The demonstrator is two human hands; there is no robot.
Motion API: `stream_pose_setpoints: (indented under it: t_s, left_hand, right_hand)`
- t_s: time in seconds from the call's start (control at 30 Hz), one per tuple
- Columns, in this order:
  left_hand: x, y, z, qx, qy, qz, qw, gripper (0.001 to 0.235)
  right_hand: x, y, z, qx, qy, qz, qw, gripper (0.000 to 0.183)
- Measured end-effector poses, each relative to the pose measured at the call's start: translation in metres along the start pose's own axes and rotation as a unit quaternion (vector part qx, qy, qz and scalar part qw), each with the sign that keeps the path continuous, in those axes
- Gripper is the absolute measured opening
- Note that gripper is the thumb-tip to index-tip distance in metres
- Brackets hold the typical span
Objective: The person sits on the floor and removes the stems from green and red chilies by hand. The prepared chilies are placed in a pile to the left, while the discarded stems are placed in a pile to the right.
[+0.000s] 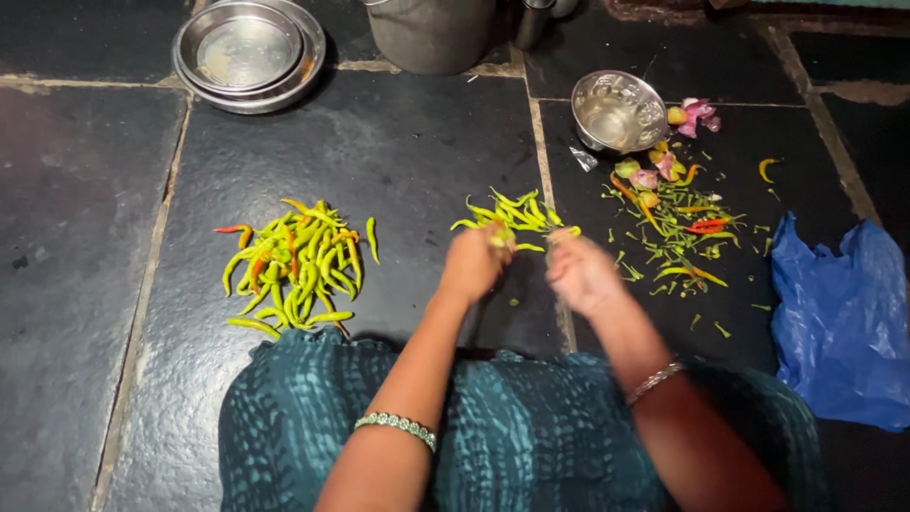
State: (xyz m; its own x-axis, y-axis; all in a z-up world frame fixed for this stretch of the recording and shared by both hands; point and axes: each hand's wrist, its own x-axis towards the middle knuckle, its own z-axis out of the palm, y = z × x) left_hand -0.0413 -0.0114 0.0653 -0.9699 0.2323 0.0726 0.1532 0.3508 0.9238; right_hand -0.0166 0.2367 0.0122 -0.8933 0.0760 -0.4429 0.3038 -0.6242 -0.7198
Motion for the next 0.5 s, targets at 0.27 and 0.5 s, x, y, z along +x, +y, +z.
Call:
stream_pose_setpoints:
  t_s: [0.27,0.5]
  left_hand:
    - [0.033,-0.011,-0.026,-0.324,0.374,-0.206,0.844,0.029]
    - [0.025,-0.006,-0.026,-0.355,0.248,-0.252,0.865,0.016]
  right_hand:
    - [-0.006,-0.018,0.010,-0.479,0.103,-0.303,0.817,0.031]
    - [0.005,0.049,0.120,-0.799,0.099,-0.430,0.408,0.045]
